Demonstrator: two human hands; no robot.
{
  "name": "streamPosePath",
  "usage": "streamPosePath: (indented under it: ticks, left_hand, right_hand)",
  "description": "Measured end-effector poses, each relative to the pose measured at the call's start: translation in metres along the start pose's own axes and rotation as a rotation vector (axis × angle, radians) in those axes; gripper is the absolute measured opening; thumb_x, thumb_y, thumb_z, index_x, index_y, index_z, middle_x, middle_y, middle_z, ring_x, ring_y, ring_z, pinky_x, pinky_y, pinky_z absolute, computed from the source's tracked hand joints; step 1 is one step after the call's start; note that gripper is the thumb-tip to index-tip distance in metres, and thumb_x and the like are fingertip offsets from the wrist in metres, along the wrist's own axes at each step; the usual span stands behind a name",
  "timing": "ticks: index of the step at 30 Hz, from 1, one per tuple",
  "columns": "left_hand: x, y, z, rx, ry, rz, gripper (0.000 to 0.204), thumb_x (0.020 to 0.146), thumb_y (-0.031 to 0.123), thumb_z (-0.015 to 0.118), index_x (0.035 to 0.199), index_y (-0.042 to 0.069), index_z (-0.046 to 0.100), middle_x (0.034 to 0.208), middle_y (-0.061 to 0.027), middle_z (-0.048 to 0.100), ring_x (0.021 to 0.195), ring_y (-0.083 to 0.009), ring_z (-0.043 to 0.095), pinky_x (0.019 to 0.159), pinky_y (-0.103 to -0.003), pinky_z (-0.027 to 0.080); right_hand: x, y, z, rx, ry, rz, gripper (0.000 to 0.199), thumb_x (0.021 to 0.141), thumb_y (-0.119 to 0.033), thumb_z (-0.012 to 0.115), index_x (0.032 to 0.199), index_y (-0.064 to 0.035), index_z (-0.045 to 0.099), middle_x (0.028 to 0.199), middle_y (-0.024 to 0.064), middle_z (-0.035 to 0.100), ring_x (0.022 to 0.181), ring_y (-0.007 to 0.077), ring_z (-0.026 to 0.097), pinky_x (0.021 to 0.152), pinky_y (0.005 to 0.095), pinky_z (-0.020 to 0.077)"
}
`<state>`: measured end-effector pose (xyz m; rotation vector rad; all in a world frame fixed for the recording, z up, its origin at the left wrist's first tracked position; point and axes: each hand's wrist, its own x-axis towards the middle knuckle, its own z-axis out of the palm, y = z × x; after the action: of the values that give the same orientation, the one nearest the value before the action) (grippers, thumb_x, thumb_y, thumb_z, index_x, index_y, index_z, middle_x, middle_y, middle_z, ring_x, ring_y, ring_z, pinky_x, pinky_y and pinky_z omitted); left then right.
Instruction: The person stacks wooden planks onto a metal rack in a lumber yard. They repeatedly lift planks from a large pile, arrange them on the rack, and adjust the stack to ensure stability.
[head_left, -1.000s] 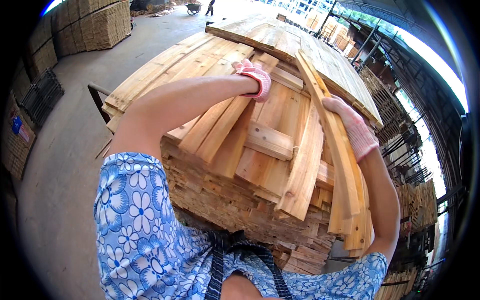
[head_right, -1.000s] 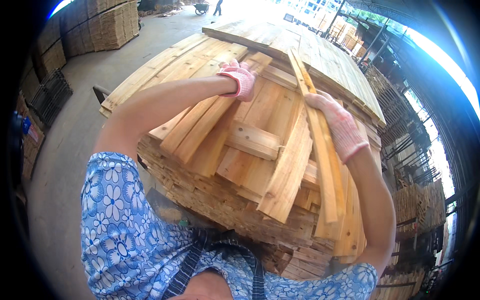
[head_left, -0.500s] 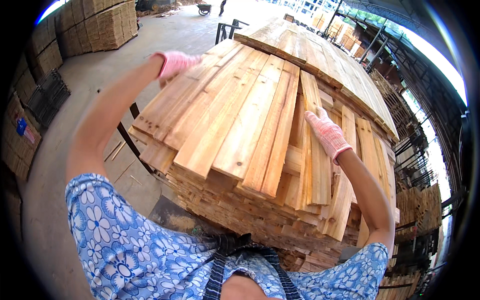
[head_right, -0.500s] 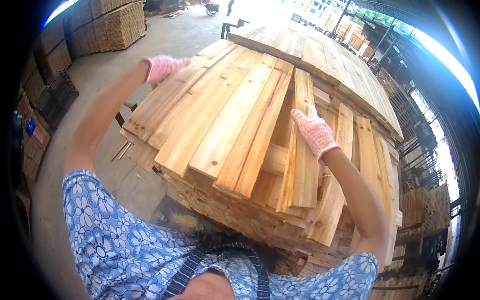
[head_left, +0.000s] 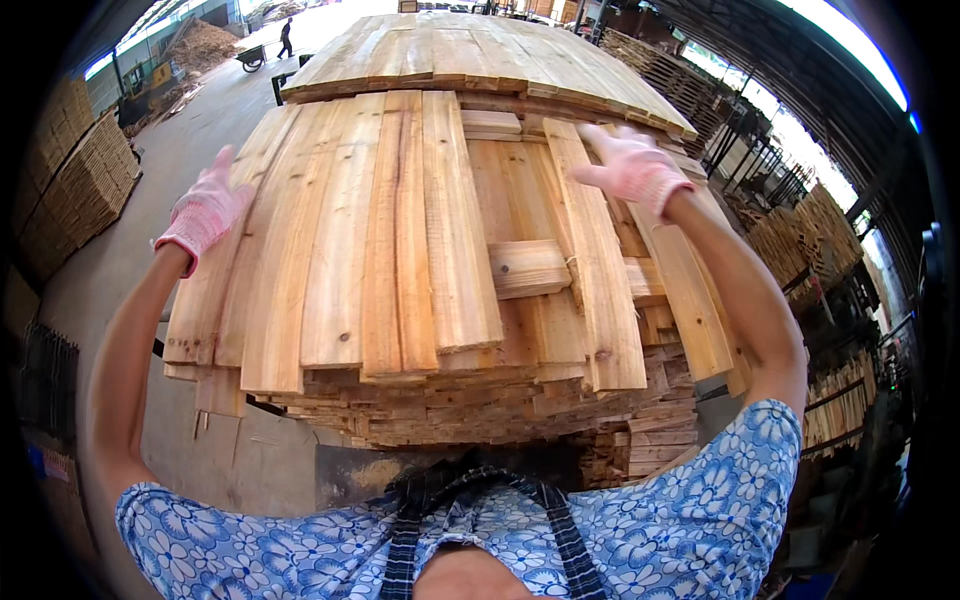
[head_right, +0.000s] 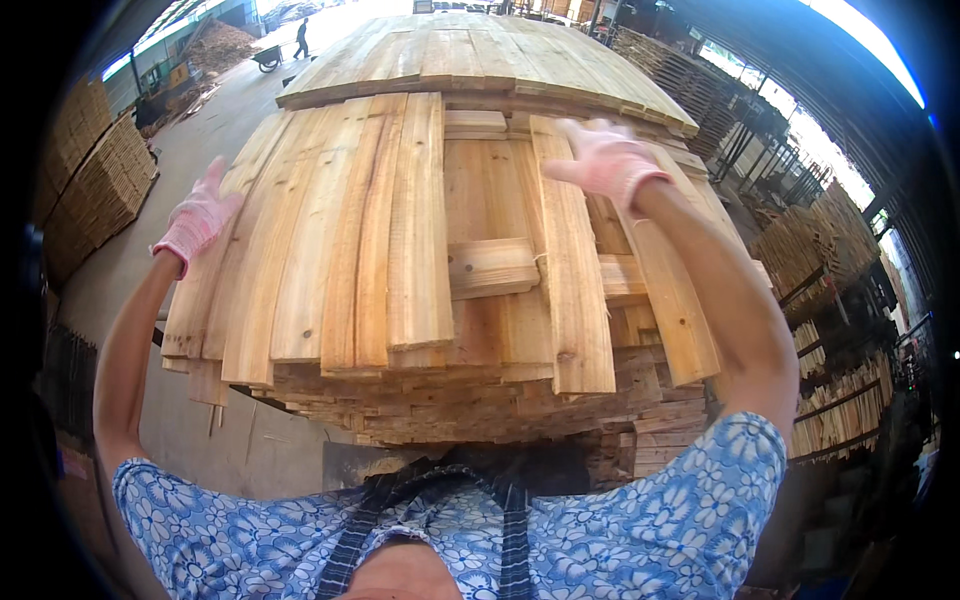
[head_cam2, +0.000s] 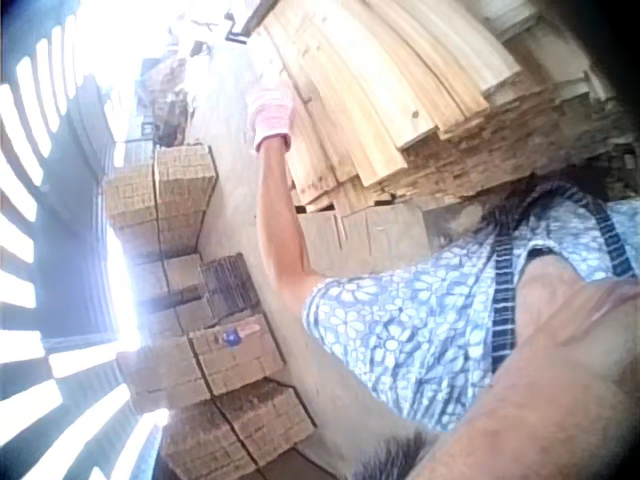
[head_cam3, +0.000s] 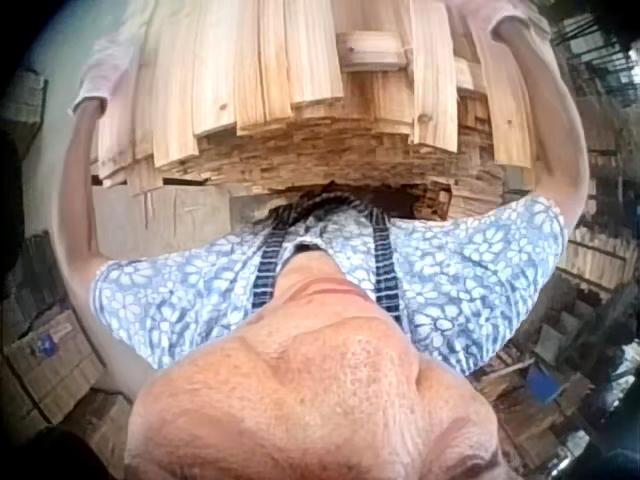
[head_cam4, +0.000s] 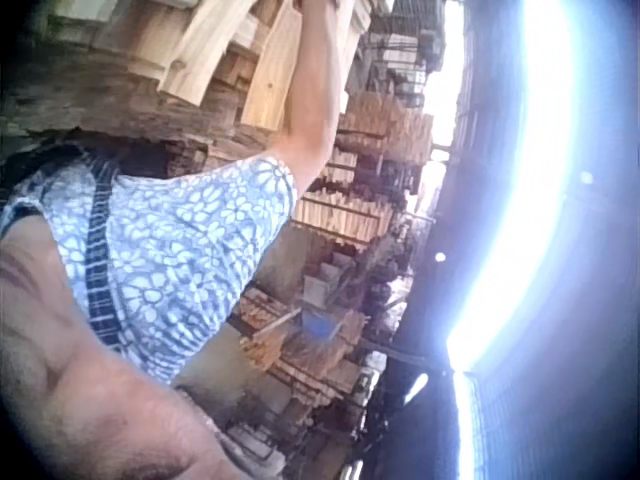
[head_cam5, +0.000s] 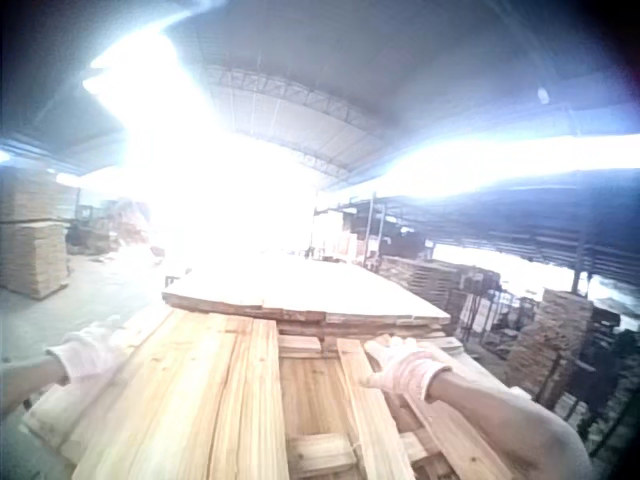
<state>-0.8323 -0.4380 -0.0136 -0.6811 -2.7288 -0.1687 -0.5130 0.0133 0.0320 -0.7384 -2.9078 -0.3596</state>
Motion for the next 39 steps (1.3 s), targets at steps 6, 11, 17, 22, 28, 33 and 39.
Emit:
streamPosePath:
  ticks: [6, 11, 17, 22, 28, 33, 39]
  left_hand:
    - [-0.065, 0.254, -0.066, -0.434, -0.057, 0.742, 0.060, 0.100, 0.034, 0.057, 0.150, 0.003, 0.042, 0.150, -0.0223, 0.049, 0.137, -0.0366, 0.050, 0.112, -0.044, 0.044]
    - [-0.072, 0.402, -0.050, -0.150, -0.483, 0.517, 0.082, 0.092, 0.055, 0.057, 0.154, 0.006, 0.036, 0.152, -0.0300, 0.040, 0.128, -0.0437, 0.056, 0.104, -0.047, 0.050]
    - [-0.064, 0.473, -0.003, -0.302, -0.454, 0.231, 0.080, 0.083, 0.041, 0.063, 0.151, 0.008, 0.037, 0.143, -0.0314, 0.048, 0.123, -0.0470, 0.059, 0.098, -0.049, 0.051]
    - [-0.053, 0.499, -0.022, -0.319, -0.217, 0.844, 0.040, 0.088, 0.017, 0.065, 0.126, 0.008, 0.053, 0.104, -0.0110, 0.062, 0.097, -0.0259, 0.067, 0.086, -0.035, 0.054]
    - [-0.062, 0.562, 0.013, -0.709, -0.453, 0.288, 0.082, 0.076, 0.039, 0.078, 0.139, -0.005, 0.047, 0.121, -0.0208, 0.062, 0.111, -0.0290, 0.065, 0.091, -0.036, 0.053]
    - [-0.058, 0.514, -0.016, -0.741, -0.376, 0.432, 0.073, 0.078, 0.041, 0.076, 0.136, 0.003, 0.053, 0.117, -0.0201, 0.064, 0.110, -0.0309, 0.065, 0.090, -0.039, 0.053]
    - [0.004, 0.408, -0.038, -0.298, -0.501, 0.340, 0.068, 0.084, 0.045, 0.068, 0.140, 0.010, 0.053, 0.142, -0.0181, 0.050, 0.112, -0.0334, 0.064, 0.096, -0.040, 0.052]
  right_hand:
    - [-0.075, 0.234, 0.115, 0.419, -0.125, 0.449, 0.093, 0.092, -0.077, 0.041, 0.160, -0.0151, 0.031, 0.155, 0.0235, 0.044, 0.143, 0.0368, 0.044, 0.115, 0.0441, 0.0359]
    - [-0.061, 0.197, 0.099, 0.316, -0.170, 0.392, 0.088, 0.096, -0.071, 0.039, 0.155, -0.0056, 0.035, 0.148, 0.0252, 0.051, 0.135, 0.0412, 0.051, 0.110, 0.0473, 0.0404]
    - [-0.049, 0.215, 0.081, 0.292, -0.217, 0.286, 0.093, 0.092, -0.069, 0.050, 0.159, -0.0070, 0.030, 0.151, 0.0232, 0.049, 0.138, 0.0372, 0.050, 0.112, 0.0445, 0.0400]
    - [-0.052, 0.259, 0.072, 0.813, -0.043, 0.067, 0.089, 0.092, -0.057, 0.065, 0.157, -0.0062, 0.034, 0.142, 0.0197, 0.058, 0.128, 0.0278, 0.057, 0.107, 0.0365, 0.0437]
    - [-0.071, 0.217, 0.023, 1.135, -0.008, 0.165, 0.088, 0.093, -0.044, 0.070, 0.160, -0.0053, 0.027, 0.145, 0.0176, 0.054, 0.113, 0.0224, 0.065, 0.093, 0.0345, 0.0533]
    - [-0.072, 0.179, 0.034, 0.751, -0.157, 0.031, 0.085, 0.091, -0.049, 0.069, 0.158, -0.0119, 0.032, 0.144, 0.0259, 0.053, 0.118, 0.0301, 0.064, 0.094, 0.0417, 0.0548]
    - [-0.085, 0.084, 0.039, 0.078, -0.197, 0.120, 0.086, 0.080, -0.050, 0.071, 0.155, -0.0228, 0.038, 0.143, 0.0309, 0.048, 0.126, 0.0461, 0.055, 0.105, 0.0473, 0.0476]
